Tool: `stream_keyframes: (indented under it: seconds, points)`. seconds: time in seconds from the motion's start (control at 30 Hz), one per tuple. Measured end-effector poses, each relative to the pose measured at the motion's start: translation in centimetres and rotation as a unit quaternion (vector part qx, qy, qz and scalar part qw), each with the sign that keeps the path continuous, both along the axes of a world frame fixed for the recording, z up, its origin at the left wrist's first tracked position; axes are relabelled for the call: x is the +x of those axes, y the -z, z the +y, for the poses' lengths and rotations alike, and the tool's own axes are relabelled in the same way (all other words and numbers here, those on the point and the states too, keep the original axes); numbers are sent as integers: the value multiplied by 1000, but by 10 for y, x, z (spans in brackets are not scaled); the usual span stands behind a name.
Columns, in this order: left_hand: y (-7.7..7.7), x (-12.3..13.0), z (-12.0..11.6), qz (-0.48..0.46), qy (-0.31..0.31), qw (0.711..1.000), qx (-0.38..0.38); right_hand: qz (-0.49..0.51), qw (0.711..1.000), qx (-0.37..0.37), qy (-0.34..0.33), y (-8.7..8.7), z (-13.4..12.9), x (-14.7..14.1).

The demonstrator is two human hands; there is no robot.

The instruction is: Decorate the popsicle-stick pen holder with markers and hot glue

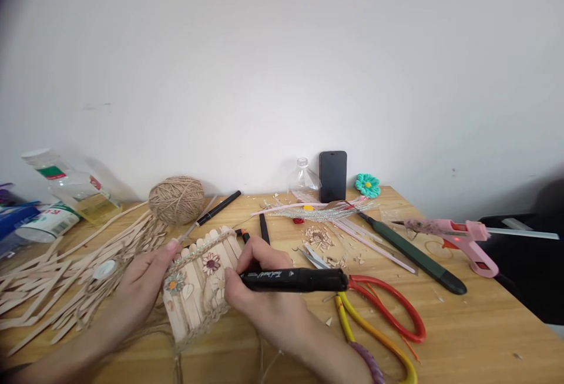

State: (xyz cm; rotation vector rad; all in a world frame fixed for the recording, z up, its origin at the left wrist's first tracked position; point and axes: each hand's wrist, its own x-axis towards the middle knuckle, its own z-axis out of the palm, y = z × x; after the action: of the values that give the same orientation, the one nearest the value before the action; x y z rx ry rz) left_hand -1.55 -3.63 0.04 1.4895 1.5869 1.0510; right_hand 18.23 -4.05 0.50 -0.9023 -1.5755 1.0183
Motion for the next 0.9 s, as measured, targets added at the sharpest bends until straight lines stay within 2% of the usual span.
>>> stream_keyframes:
  seconds: [0.37,0.9]
  points:
    - [0,0,1,-6,7,1000,-11,-33,999,3,-13,0,0,2]
    - [-1,0,1,12,7,1000,-3,-28,999,4,-17,-2,-2,-1]
